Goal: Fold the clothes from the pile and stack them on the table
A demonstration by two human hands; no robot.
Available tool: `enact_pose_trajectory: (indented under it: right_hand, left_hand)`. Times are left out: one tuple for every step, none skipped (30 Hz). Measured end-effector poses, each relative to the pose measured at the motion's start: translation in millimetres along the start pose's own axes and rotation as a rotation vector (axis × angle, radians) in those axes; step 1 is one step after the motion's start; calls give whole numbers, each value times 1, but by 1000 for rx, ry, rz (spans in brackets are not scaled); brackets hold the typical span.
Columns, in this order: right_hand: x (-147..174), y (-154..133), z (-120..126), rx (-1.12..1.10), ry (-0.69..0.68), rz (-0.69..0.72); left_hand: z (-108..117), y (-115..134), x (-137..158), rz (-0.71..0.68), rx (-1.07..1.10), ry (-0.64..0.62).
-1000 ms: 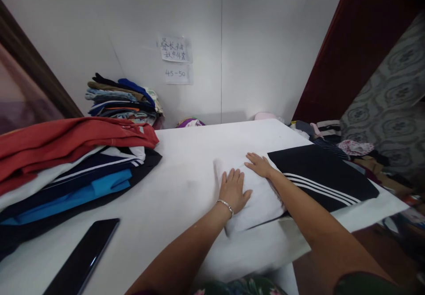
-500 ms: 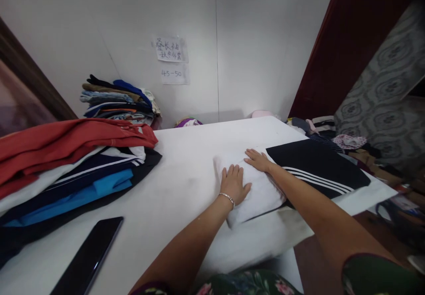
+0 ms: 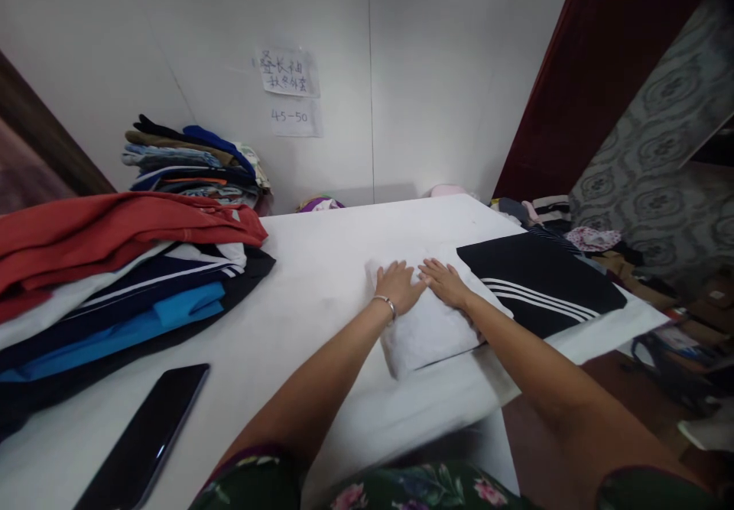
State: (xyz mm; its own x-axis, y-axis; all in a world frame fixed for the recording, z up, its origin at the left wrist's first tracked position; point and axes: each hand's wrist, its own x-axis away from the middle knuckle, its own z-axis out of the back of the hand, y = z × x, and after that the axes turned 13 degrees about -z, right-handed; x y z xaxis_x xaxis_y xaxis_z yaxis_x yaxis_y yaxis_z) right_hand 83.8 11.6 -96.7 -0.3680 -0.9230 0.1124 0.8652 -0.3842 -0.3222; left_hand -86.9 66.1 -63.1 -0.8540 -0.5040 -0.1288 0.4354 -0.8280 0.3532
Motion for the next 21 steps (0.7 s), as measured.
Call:
enact_pose_trajectory:
  right_hand:
    - [-1, 0, 0, -4, 4, -1]
    - [-1, 1, 0, -8, 8, -6]
    - [-1, 1, 0, -12, 12, -12]
    - [-1, 1, -1, -14, 14, -17]
    - [-1, 0, -1, -14, 13, -21]
    - [0, 0, -1, -13, 12, -25]
    - [0, 0, -1, -12, 12, -27]
    - [0, -1, 0, -10, 10, -30]
    - [0, -1, 0, -9, 9, -31]
    - [0, -2, 0, -9, 9, -35]
    - [0, -2, 0, -12, 11, -37]
    - [-1, -2, 0, -16, 12, -38]
    - [-1, -2, 0, -19, 13, -37]
    - [-1, -1, 0, -20, 17, -34]
    - [-2, -1, -1, -20, 20, -32]
    - [-2, 0, -1, -18, 23, -31]
    - [-2, 0, -2, -16, 28, -30]
    - [-2, 1, -2, -14, 34, -29]
    - [-2, 2, -2, -15, 42, -27]
    - [-1, 3, -3, -19, 50, -25]
    - [-1, 3, -3, -28, 58, -23]
  left_hand:
    - [2, -5, -6, 22, -2, 10]
    - [1, -10, -11, 49, 6, 8]
    - [-1, -16, -15, 78, 25, -5]
    - [-4, -20, -18, 105, 51, -22]
    - [-8, -24, -20, 127, 78, -34]
    - [-12, -27, -21, 140, 99, -33]
    - [-16, -30, -21, 141, 113, -24]
    - [-19, -32, -22, 137, 122, -9]
    - [-22, -34, -22, 136, 136, 6]
    - [-23, -35, -22, 138, 164, 23]
    - [-25, -37, -22, 143, 199, 46]
    - [-25, -39, -21, 152, 235, 73]
    - [-26, -42, -20, 165, 268, 103]
    - [-26, -44, -18, 181, 293, 132]
    - [-27, -47, -15, 202, 310, 159]
    - [-28, -49, -11, 227, 321, 180]
    - [-28, -50, -6, 255, 328, 200]
    - [-29, -51, 1, 286, 339, 222]
    - [-30, -51, 7, 316, 352, 245]
    - [-31, -50, 14, 345, 364, 268]
    - [-32, -48, 21, 371, 378, 288]
